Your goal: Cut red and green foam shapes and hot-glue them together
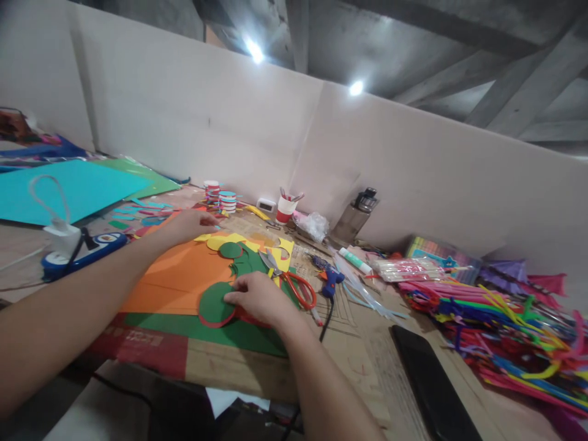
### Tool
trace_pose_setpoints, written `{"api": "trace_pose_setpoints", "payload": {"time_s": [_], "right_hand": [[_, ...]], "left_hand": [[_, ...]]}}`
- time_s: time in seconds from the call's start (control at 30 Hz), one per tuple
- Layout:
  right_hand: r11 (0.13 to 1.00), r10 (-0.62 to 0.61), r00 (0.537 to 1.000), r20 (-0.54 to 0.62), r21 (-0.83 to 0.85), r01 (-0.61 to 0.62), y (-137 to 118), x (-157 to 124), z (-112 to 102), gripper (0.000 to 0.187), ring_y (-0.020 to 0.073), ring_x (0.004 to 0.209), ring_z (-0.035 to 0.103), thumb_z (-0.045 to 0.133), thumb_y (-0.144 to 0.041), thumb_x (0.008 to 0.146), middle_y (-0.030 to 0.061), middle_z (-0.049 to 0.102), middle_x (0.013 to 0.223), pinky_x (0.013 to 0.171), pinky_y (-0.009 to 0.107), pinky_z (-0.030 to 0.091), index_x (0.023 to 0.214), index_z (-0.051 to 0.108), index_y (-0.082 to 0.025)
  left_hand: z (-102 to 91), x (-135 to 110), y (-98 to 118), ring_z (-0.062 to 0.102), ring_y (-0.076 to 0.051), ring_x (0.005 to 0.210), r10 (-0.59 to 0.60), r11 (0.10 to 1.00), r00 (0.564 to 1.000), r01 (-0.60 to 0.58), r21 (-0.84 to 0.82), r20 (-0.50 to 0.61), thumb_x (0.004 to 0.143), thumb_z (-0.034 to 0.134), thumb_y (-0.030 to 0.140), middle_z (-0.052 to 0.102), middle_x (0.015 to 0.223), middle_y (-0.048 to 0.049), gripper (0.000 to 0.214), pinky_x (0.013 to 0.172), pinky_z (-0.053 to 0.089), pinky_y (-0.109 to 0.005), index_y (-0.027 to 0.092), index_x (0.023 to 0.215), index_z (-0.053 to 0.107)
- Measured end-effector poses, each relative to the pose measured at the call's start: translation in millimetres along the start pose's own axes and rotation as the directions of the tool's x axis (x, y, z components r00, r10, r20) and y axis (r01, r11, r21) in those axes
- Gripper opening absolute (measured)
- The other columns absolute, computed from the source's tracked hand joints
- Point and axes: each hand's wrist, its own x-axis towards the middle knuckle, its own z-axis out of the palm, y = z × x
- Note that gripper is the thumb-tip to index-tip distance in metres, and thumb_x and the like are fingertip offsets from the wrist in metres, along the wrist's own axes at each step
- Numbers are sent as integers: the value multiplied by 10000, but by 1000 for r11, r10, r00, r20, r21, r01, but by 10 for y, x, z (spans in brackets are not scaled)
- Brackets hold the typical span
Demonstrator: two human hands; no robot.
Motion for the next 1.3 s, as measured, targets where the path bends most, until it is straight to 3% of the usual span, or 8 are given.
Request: {"api": "trace_pose_setpoints", "payload": {"time_s": [0.13, 0.3, 0.5, 0.63, 0.87, 1.0, 1.17, 1.3], "right_hand": [[999, 19, 997, -71, -40, -22, 13, 11, 50, 201, 141, 678, 599, 699, -316, 747, 6, 685, 789, 580, 240, 395, 910, 695, -198], [999, -6, 997, -75, -47, 3, -19, -24, 80, 172, 142, 679, 614, 653, -349, 800, 14, 710, 820, 582, 243, 404, 894, 697, -213], [998, -43, 996, -78, -56, 39, -19, -23, 82, 176, 132, 688, 608, 638, -346, 809, 10, 714, 829, 590, 233, 396, 900, 704, -211], [998, -43, 997, -62, -39, 40, -7, -12, 73, 192, 121, 660, 596, 618, -355, 819, 6, 711, 807, 569, 224, 387, 900, 704, -204], [999, -46, 997, -67, -25, 44, -6, -12, 73, 174, 124, 660, 581, 608, -342, 823, 5, 701, 786, 574, 230, 379, 871, 705, -206], [996, -50, 980, -192, 68, 64, -7, 16, 72, 188, 127, 675, 566, 608, -357, 826, 10, 683, 796, 602, 239, 401, 863, 686, -191], [971, -23, 870, -493, 196, 136, 71, 124, 53, 263, 137, 737, 580, 588, -386, 830, 29, 657, 872, 647, 252, 446, 979, 621, -172], [933, 22, 891, -453, 328, 144, 86, 200, 61, 302, 117, 615, 576, 602, -420, 811, 14, 654, 788, 524, 221, 423, 989, 617, -177]], "left_hand": [[133, 35, -82, 623, -260, 1058, 55, 983, 987, -80, 167, 151, 737, 639, 317, 670, 1215, -110, 549, 872, 448, -300, 181, 1268, 605], [252, 90, -128, 469, -306, 1282, 212, 943, 955, -255, 213, 207, 680, 676, 295, 547, 1385, -140, 607, 1046, 342, -359, 171, 1269, 601], [129, 53, -69, 639, -217, 859, 91, 996, 993, -89, -23, 73, 671, 639, 219, 713, 964, -54, 311, 718, 454, -271, 177, 974, 694], [48, 57, -98, 512, -141, 540, -82, 986, 995, 71, -149, -65, 650, 683, 235, 561, 571, 11, 104, 507, 324, -251, 170, 633, 604], [-49, 67, -96, 445, -102, 478, -222, 811, 963, 96, -578, -152, 595, 727, 175, 538, 529, 16, 132, 473, 309, -230, 159, 625, 600], [-13, 40, -25, 447, -85, 493, -114, 689, 992, 39, -724, -55, 588, 755, 226, 584, 580, 1, 162, 495, 325, -219, 148, 665, 635], [67, -90, 195, 430, -76, 494, 65, 695, 998, -31, -718, 20, 629, 738, 257, 570, 557, 6, 155, 495, 298, -217, 148, 612, 629], [105, -216, 383, 479, -93, 527, 114, 672, 987, 4, -741, 109, 604, 756, 266, 614, 602, -8, 167, 510, 320, -223, 150, 676, 659]]}}
